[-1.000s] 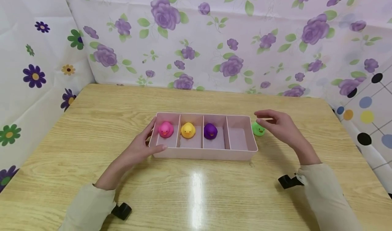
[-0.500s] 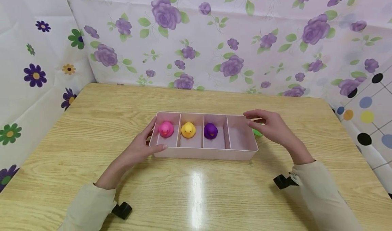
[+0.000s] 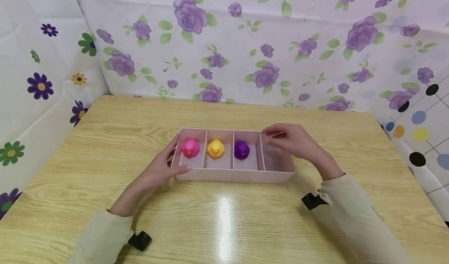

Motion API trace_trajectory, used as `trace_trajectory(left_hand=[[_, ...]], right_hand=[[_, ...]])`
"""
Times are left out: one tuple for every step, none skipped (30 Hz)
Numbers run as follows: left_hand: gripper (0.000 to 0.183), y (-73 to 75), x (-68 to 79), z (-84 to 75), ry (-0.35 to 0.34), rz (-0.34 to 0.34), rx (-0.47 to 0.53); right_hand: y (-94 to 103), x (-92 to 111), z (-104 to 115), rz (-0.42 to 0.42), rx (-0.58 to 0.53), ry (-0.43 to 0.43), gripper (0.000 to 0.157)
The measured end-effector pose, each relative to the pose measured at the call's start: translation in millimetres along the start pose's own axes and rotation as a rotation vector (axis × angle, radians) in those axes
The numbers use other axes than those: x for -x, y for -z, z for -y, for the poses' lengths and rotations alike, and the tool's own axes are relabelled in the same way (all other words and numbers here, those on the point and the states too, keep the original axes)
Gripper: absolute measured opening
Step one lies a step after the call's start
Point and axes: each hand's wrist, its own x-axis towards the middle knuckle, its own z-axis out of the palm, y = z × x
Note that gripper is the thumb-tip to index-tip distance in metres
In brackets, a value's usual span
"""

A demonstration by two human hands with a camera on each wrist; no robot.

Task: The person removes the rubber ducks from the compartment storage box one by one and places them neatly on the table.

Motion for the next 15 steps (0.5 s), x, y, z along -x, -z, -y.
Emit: trace_trajectory(left_hand=[[0.102, 0.0, -0.1, 0.1, 0.001, 0.001, 0.0], [0.102, -0.1, -0.3, 0.1, 0.0, 0.0, -0.001], [0.102, -0.1, -0.5, 0.4, -0.001, 0.0, -0.002], [0.102, -0.2, -0.7, 0.5, 0.0, 0.0, -0.002], [0.102, -0.2, -0.8, 0.6, 0.002, 0.0, -0.002], [0.101, -0.1, -0.9, 0.7, 0.003, -0.001, -0.003], [0.101, 0.1, -0.9, 0.7, 0.0, 0.0, -0.005], [0.101, 0.2, -0.7, 0.5, -0.002, 0.001, -0.003], [0.101, 0.3, -0.6, 0.6, -0.003, 0.001, -0.003], [0.101, 0.4, -0.3, 0.3, -0.003, 0.001, -0.004], [0.101, 0.5, -0.1, 0.1, -0.006, 0.002, -0.005], [0.101, 0.5, 0.1, 0.0, -0.008, 0.002, -0.006], [0.101, 0.5, 0.3, -0.2, -0.011, 0.003, -0.005], [0.101, 0.4, 0.3, 0.0, -0.008, 0.002, -0.003], [0.101, 0.3, 0.2, 0.0, -0.005, 0.001, -0.003]], right_hand=[[-0.7, -1.8, 2.1, 0.01, -0.006, 0.002, 0.029], [-1.6, -3.6, 3.7, 0.021, -0.011, 0.006, 0.029], [-2.7, -5.3, 5.0, 0.031, -0.014, 0.012, 0.03], [-3.9, -7.0, 6.5, 0.041, -0.017, 0.02, 0.03], [-5.2, -8.6, 8.1, 0.052, -0.015, 0.03, 0.031], [-6.7, -10.2, 9.7, 0.062, -0.01, 0.035, 0.031], [-8.4, -11.9, 11.1, 0.075, -0.006, 0.039, 0.031], [-10.0, -13.8, 12.3, 0.087, -0.001, 0.042, 0.032], [-11.5, -15.4, 14.2, 0.099, 0.006, 0.048, 0.032], [-13.0, -17.2, 15.7, 0.113, 0.017, 0.055, 0.032], [-14.3, -19.0, 17.1, 0.128, 0.024, 0.061, 0.032], [-15.6, -20.6, 18.7, 0.143, 0.028, 0.067, 0.033], [-16.7, -22.3, 19.9, 0.157, 0.034, 0.076, 0.033], [-18.1, -24.1, 20.6, 0.169, 0.041, 0.087, 0.033], [-19.5, -25.8, 21.5, 0.182, 0.042, 0.097, 0.034]])
